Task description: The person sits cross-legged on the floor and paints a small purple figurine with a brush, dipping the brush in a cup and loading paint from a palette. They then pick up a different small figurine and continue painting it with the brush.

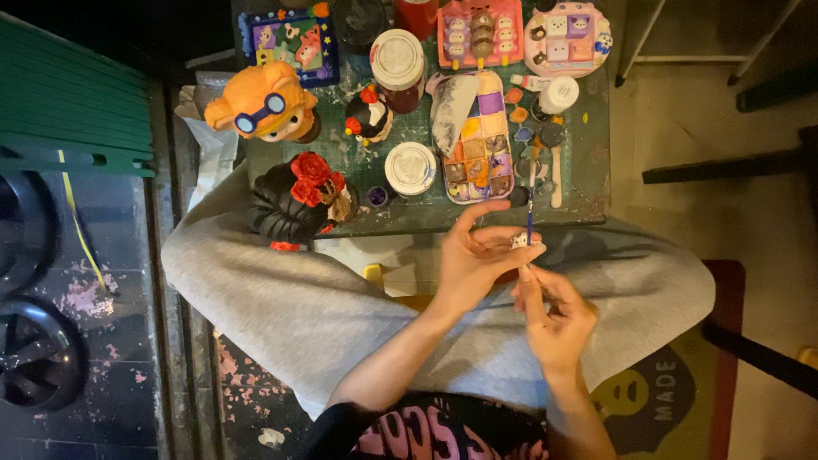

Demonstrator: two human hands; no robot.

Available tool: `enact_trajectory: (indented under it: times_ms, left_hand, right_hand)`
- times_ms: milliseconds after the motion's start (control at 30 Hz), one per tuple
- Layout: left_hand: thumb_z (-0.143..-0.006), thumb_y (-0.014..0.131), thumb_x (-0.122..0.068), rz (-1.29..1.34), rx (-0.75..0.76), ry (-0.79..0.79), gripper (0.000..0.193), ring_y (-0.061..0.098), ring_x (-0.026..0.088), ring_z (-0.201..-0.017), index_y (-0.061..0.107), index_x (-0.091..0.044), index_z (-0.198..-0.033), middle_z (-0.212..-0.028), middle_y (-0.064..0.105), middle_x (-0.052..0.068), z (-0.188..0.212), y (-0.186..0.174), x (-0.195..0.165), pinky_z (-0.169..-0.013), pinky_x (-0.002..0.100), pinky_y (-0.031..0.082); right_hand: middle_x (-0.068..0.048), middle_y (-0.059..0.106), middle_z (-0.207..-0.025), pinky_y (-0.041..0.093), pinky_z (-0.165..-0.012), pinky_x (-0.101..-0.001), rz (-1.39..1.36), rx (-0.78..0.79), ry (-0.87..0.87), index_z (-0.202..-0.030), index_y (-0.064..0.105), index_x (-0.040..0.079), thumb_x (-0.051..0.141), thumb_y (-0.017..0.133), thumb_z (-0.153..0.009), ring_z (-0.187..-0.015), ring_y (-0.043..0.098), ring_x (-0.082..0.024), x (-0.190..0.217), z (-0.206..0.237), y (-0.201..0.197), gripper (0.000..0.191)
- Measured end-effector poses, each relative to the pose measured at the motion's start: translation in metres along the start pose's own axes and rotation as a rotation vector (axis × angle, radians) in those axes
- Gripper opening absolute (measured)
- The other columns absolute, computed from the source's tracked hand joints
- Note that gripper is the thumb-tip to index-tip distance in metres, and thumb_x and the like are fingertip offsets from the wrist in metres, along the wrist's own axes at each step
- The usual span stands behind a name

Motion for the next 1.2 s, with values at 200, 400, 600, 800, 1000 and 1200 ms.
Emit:
enact_trajectory:
  times_ms: [200, 400, 600, 800, 1000, 1200]
  left_hand:
    - [-0.084, 0.077, 0.011, 0.067, 0.006, -0.003, 0.079, 0.073, 0.026, -0.107, 0.035, 0.001, -0.150, -0.113, 0.072, 0.025, -0.008, 0.001, -0.001, -0.099, 0.040, 0.059]
    - [-0.082, 0.078, 0.012, 0.083, -0.014, -0.032, 0.086, 0.073, 0.028, -0.104, 0.031, 0.000, -0.153, -0.111, 0.072, 0.027, -0.010, 0.003, -0.002, -0.096, 0.042, 0.059]
    - [-0.082, 0.077, 0.012, 0.105, -0.009, -0.035, 0.092, 0.073, 0.029, -0.104, 0.028, 0.000, -0.159, -0.113, 0.072, 0.027, -0.010, 0.004, -0.008, -0.096, 0.042, 0.059]
    - [-0.082, 0.077, 0.013, 0.120, -0.005, -0.014, 0.092, 0.073, 0.029, -0.105, 0.027, -0.001, -0.159, -0.113, 0.072, 0.027, -0.008, 0.007, -0.008, -0.096, 0.043, 0.060]
    - [-0.084, 0.077, 0.012, 0.097, 0.001, 0.000, 0.092, 0.072, 0.027, -0.106, 0.027, -0.002, -0.159, -0.114, 0.072, 0.026, -0.007, 0.009, -0.010, -0.096, 0.041, 0.060]
    - [-0.082, 0.079, 0.012, 0.054, -0.025, 0.010, 0.093, 0.073, 0.026, -0.105, 0.029, -0.002, -0.160, -0.112, 0.073, 0.025, -0.006, 0.007, -0.015, -0.095, 0.040, 0.060]
  right_hand:
    - [-0.003, 0.066, -0.077, 0.046, -0.057, -0.0207, 0.026, 0.032, 0.031, -0.111, 0.072, -0.004, 0.009, 0.065, -0.103, -0.063, 0.058, -0.007, -0.002, 0.010, -0.002, 0.017]
    - [-0.005, 0.062, -0.074, 0.046, -0.057, -0.0255, -0.197, 0.168, 0.150, -0.114, 0.069, -0.005, 0.013, 0.057, -0.107, -0.063, 0.057, -0.012, -0.025, 0.020, -0.010, 0.023]
    - [-0.006, 0.057, -0.073, 0.043, -0.056, -0.0285, -0.542, 0.256, 0.354, -0.112, 0.069, -0.009, 0.013, 0.058, -0.107, -0.063, 0.054, -0.016, -0.051, 0.030, -0.019, 0.025]
    - [-0.008, 0.065, -0.076, 0.043, -0.056, -0.0266, -0.376, 0.150, 0.308, -0.111, 0.071, -0.006, 0.011, 0.062, -0.101, -0.063, 0.057, -0.014, -0.043, 0.038, -0.031, 0.021]
    - [-0.009, 0.075, -0.083, 0.048, -0.060, -0.0218, -0.047, -0.039, 0.162, -0.107, 0.074, -0.005, 0.007, 0.069, -0.098, -0.064, 0.061, -0.009, -0.018, 0.048, -0.037, 0.016]
    - [-0.009, 0.077, -0.087, 0.041, -0.051, -0.0178, 0.264, -0.130, -0.069, -0.105, 0.074, -0.005, 0.004, 0.074, -0.094, -0.066, 0.065, -0.007, 0.007, 0.056, -0.038, 0.015]
Point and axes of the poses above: each hand's wrist, its own z-axis away from the middle knuckle, its own y-axis out of the palm, x = y × z, the point moved 7 cm from there along -z, towards the middle knuckle
